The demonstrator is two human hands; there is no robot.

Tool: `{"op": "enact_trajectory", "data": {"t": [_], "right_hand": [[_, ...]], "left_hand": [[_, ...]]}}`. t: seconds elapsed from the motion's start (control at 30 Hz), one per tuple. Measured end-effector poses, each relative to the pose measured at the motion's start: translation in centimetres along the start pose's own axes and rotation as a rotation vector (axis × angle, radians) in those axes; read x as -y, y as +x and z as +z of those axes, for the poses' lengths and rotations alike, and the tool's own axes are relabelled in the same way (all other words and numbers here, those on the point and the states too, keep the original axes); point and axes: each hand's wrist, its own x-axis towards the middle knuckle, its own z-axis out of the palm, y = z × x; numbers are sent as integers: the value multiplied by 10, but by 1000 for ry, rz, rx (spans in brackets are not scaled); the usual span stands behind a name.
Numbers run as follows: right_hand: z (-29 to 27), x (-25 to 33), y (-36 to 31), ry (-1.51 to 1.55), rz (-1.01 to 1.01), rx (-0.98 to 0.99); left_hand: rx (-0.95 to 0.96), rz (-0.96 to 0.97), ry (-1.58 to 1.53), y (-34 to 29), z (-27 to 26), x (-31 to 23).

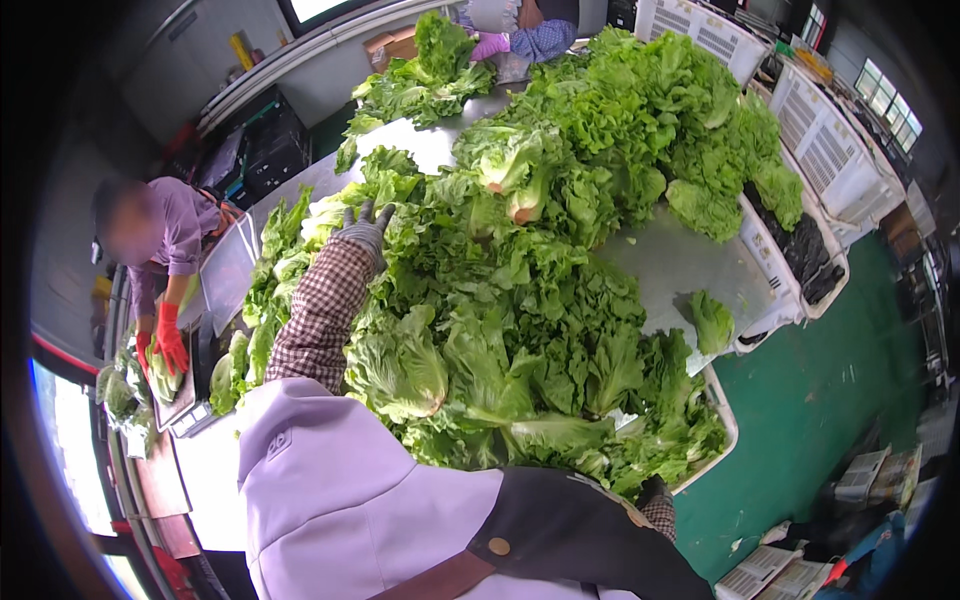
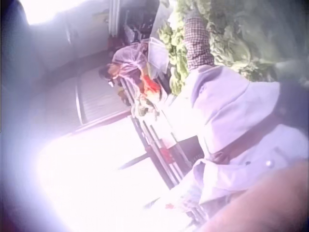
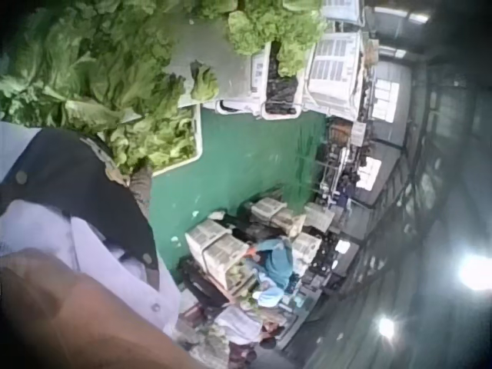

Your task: The person repeatedly picks up heads of lettuce from a table, uses shears to trim the base and remove outer leaves, and places the trimmed lettuce into a white crate. The person works continuously at a processing station in a commercial kitchen.

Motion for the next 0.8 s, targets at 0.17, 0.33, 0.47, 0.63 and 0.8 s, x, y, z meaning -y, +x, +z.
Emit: {"op": "enact_trajectory", "data": {"t": [0.17,0.33,0.47,0.63,0.8], "right_hand": [[24,6,-4,-189,-28,45],[42,16,-47,-439,-77,138],[47,14,-62,-386,0,85],[28,-3,-23,-180,-32,-31],[24,18,-38,116,-75,-63]], "left_hand": [[-78,366,54,24,-2,-32],[27,394,178,66,4,-46],[53,236,4,61,8,-48],[-81,102,-496,79,15,0],[-130,340,-1729,95,26,51]]}}
